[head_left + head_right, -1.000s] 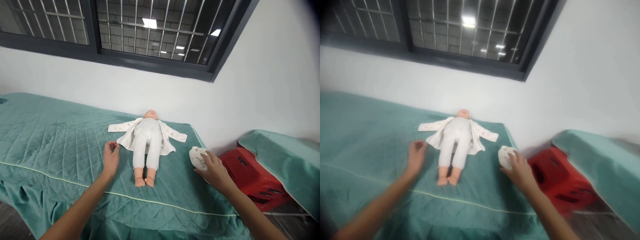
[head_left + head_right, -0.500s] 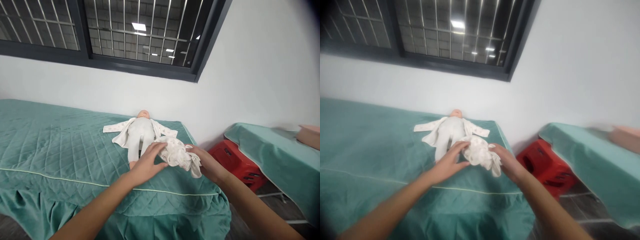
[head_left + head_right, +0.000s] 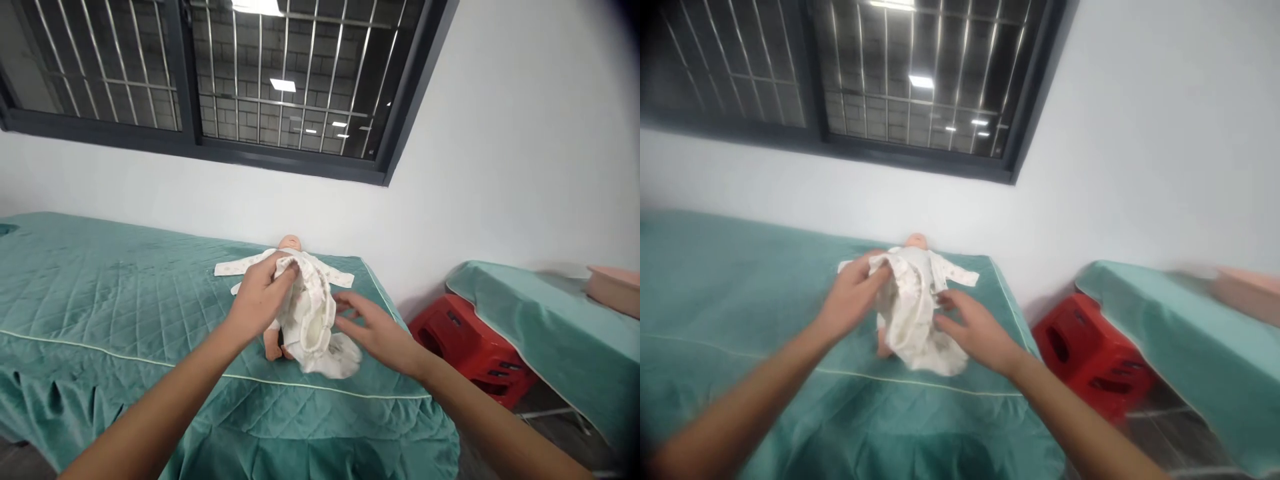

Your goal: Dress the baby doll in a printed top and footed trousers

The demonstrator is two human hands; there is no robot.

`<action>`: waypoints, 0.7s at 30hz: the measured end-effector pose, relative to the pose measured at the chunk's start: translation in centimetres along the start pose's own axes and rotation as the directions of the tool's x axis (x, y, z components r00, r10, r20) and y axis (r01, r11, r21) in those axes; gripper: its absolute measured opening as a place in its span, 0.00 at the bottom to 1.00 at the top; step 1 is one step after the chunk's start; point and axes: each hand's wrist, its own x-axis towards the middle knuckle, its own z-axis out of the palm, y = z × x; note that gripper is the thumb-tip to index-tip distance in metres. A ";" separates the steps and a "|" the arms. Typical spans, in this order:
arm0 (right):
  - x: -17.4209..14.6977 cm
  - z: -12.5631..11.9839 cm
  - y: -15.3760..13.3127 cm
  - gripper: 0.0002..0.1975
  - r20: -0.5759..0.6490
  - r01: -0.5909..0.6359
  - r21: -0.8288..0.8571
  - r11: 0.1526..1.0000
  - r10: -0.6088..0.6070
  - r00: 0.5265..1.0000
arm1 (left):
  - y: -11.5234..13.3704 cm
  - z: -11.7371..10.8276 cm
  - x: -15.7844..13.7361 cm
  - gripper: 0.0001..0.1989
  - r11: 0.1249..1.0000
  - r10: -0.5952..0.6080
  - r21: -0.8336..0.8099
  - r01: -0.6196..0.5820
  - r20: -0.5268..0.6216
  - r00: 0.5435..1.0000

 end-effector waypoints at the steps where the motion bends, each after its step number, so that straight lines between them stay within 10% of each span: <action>1: 0.2 -0.1 -1.3 0.18 -0.025 0.087 0.000 0.996 -0.086 0.996 | 0.8 -0.4 0.3 0.13 1.000 0.000 -0.020 0.000 0.004 1.000; 8: 0.5 -0.1 -9.5 0.25 -0.160 0.481 -0.146 0.865 -0.500 0.851 | 5.0 -2.3 2.2 0.09 0.995 0.100 0.024 -0.098 -0.164 0.981; 16: 2.8 1.7 -11.5 0.09 0.030 0.481 -0.597 0.643 -0.580 0.814 | 6.4 -3.9 3.8 0.10 0.981 0.135 0.172 -0.090 -0.275 0.952; 21: 5.4 1.6 -10.8 0.04 -0.094 0.420 -0.418 0.806 -0.498 0.862 | 5.6 -5.0 4.0 0.07 0.990 -0.032 -0.140 0.000 -0.231 0.972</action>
